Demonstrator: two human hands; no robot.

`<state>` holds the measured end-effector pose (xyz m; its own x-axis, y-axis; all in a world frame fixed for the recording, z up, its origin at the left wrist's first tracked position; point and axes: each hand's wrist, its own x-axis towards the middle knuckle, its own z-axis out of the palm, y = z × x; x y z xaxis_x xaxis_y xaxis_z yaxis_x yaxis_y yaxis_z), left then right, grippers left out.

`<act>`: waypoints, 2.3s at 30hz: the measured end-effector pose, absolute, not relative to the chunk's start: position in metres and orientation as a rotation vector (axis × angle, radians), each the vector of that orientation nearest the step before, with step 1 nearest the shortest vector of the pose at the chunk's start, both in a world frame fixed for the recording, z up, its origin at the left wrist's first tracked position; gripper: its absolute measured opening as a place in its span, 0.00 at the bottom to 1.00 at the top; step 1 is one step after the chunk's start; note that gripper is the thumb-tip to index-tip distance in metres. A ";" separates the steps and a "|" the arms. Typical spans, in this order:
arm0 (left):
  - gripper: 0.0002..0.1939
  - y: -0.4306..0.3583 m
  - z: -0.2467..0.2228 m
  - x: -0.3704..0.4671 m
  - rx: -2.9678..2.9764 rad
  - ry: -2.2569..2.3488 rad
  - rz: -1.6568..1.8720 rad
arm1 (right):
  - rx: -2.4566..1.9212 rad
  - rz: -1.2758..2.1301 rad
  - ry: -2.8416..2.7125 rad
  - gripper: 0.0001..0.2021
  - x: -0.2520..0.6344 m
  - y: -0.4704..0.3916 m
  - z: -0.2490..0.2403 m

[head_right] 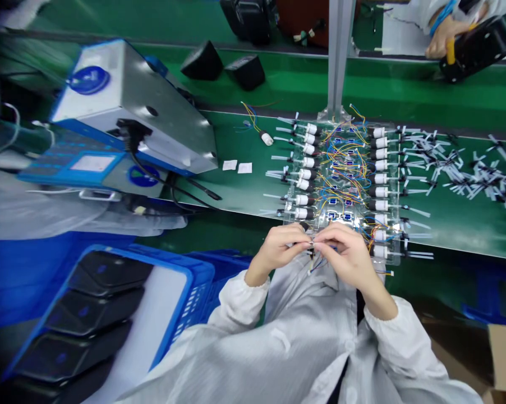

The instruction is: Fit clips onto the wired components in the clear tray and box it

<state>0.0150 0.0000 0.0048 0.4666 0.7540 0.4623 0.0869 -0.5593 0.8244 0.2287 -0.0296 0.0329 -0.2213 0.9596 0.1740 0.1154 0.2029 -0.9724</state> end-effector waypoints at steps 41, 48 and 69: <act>0.04 -0.013 0.003 0.018 1.927 0.852 1.304 | -1.041 0.958 -1.660 0.02 0.231 -0.032 0.020; 0.03 -0.014 0.000 0.020 1.961 0.866 1.295 | -1.045 0.971 -1.667 0.02 0.231 -0.030 0.022; 0.06 -0.010 0.006 0.019 2.105 0.838 1.277 | -1.097 0.952 -1.663 0.02 0.231 -0.032 0.020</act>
